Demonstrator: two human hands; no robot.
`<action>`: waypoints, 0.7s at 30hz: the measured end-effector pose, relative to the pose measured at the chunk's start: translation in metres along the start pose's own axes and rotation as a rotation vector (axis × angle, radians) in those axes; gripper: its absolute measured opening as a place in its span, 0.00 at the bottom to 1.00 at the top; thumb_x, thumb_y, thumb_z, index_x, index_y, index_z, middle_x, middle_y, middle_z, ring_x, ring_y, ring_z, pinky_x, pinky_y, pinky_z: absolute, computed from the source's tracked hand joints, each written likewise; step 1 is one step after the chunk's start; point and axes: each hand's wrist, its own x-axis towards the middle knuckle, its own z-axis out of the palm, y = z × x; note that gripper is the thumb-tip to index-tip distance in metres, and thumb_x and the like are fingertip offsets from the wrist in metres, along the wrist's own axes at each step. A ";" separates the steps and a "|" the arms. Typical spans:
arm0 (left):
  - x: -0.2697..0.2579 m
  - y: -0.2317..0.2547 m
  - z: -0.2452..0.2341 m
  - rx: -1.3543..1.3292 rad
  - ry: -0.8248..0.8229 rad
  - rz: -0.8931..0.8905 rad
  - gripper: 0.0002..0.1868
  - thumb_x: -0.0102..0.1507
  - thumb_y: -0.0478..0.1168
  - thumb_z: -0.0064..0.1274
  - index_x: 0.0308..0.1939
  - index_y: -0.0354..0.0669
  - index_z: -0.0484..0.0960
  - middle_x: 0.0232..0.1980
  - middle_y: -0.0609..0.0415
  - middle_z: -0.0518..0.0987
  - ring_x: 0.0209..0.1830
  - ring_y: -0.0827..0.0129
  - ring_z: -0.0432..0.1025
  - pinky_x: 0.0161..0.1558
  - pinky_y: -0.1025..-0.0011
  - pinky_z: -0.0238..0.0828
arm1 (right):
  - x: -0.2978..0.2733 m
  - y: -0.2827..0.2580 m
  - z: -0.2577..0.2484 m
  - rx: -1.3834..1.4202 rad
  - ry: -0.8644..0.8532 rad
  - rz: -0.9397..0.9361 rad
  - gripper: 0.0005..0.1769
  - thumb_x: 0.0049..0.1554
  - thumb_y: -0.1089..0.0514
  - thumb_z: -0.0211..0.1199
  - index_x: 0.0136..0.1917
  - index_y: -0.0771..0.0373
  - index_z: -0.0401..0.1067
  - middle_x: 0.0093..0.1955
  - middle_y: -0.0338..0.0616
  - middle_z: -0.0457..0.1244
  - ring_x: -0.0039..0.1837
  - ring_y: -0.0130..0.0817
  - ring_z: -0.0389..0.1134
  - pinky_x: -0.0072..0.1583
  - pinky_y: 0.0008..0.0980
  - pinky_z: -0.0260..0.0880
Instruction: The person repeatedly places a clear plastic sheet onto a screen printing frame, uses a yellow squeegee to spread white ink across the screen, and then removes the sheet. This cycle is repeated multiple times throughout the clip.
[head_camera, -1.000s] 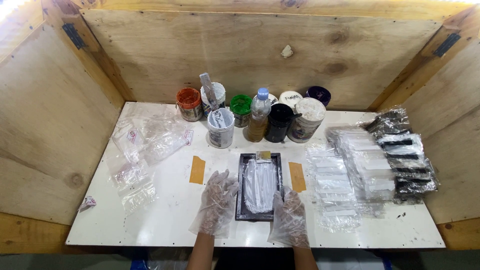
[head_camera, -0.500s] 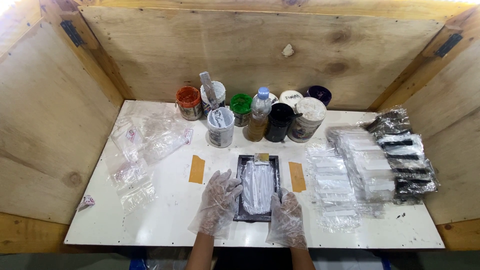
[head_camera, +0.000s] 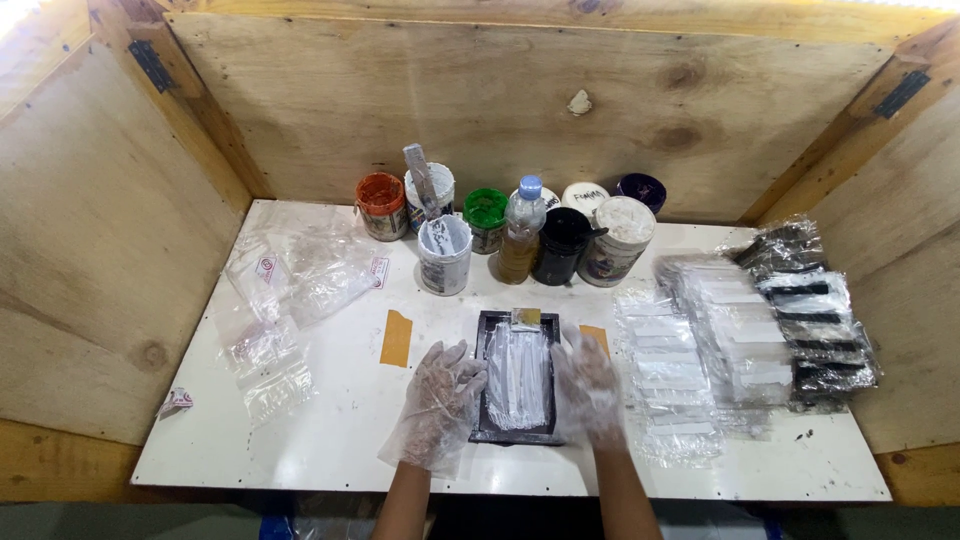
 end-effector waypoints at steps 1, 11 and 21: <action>0.007 0.000 -0.005 0.005 -0.025 -0.033 0.25 0.66 0.37 0.46 0.69 0.46 0.68 0.69 0.36 0.69 0.57 0.46 0.70 0.63 0.51 0.68 | 0.026 -0.003 -0.019 0.307 0.198 -0.165 0.37 0.59 0.43 0.40 0.81 0.45 0.45 0.77 0.45 0.53 0.73 0.40 0.57 0.53 0.30 0.74; 0.029 -0.006 -0.023 -0.025 -0.110 -0.026 0.27 0.66 0.39 0.44 0.70 0.46 0.65 0.71 0.34 0.66 0.62 0.44 0.67 0.67 0.48 0.65 | 0.062 -0.007 0.098 0.278 -0.594 0.062 0.29 0.53 0.35 0.58 0.69 0.26 0.66 0.62 0.30 0.62 0.62 0.40 0.71 0.58 0.39 0.76; 0.049 -0.013 -0.042 -0.060 -0.162 -0.008 0.28 0.65 0.39 0.44 0.71 0.52 0.62 0.75 0.37 0.62 0.61 0.40 0.66 0.66 0.44 0.64 | 0.037 -0.004 0.018 -0.262 -0.349 -0.722 0.15 0.61 0.57 0.57 0.59 0.58 0.76 0.61 0.50 0.69 0.69 0.46 0.66 0.69 0.43 0.68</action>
